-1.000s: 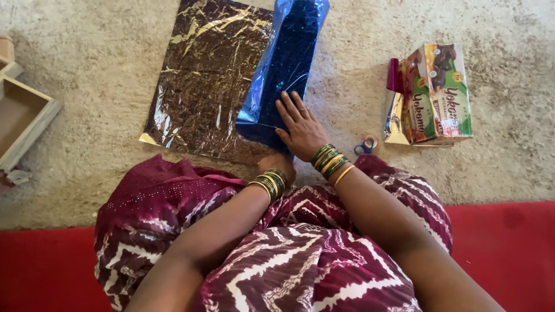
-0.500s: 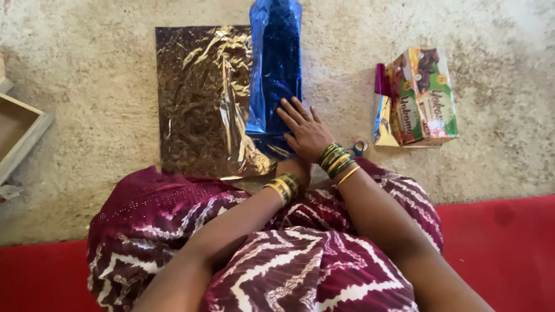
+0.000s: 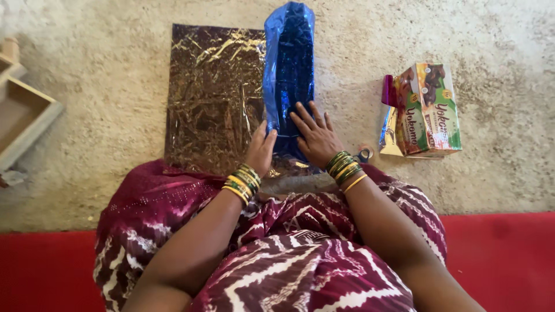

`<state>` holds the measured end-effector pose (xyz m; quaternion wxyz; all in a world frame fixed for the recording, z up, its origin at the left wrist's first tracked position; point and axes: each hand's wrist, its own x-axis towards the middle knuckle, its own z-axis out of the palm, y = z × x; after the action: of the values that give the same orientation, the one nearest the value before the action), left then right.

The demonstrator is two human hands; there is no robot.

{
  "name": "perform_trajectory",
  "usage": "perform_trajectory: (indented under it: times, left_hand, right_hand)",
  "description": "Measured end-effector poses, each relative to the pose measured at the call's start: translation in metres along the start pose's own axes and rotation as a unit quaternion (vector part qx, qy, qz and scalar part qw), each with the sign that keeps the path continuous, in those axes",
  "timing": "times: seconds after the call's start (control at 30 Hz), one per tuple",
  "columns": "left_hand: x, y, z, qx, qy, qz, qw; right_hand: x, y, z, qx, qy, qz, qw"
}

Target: The person wraps a rectangular box in blue metallic paper, folds the ends, and secures the package with adhesive tape. The wrapped item is placed on the floor beside other boxes.

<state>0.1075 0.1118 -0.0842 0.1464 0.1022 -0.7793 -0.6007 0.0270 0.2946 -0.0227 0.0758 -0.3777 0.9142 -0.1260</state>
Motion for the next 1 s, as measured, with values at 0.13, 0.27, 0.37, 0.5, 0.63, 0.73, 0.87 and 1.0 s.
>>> perform_trajectory:
  times: [0.13,0.27,0.37,0.5,0.63,0.73,0.87,1.0]
  left_hand:
    - [-0.001,-0.017,0.026,0.002,-0.009,-0.039,0.999]
    - [0.001,-0.014,0.033,-0.046,-0.028,-0.077,0.996]
    - [0.002,-0.008,0.037,-0.028,-0.028,-0.088,0.995]
    - [0.005,-0.006,0.042,-0.074,-0.052,-0.109,0.990]
    - [0.008,-0.007,0.045,-0.077,-0.076,-0.099,0.989]
    - [0.009,-0.007,0.044,-0.034,-0.082,-0.089,0.992]
    - [0.010,-0.006,0.041,-0.067,-0.107,-0.089,0.988]
    - [0.013,-0.007,0.041,-0.024,-0.110,-0.100,0.989]
  right_hand:
    - [-0.005,0.012,0.007,0.050,0.023,0.008,0.998]
    - [-0.005,0.028,0.018,0.211,0.106,0.020,0.971]
    - [-0.001,0.033,0.028,0.244,0.176,0.045,0.953]
    - [0.001,0.034,0.029,0.252,0.173,0.104,0.946]
    - [-0.001,0.033,0.024,0.235,0.132,0.151,0.951]
    - [0.001,0.034,0.021,0.277,0.114,0.166,0.940]
    - [0.001,0.035,0.022,0.257,0.156,0.125,0.945]
    - [-0.001,0.029,0.027,0.173,0.200,0.116,0.957]
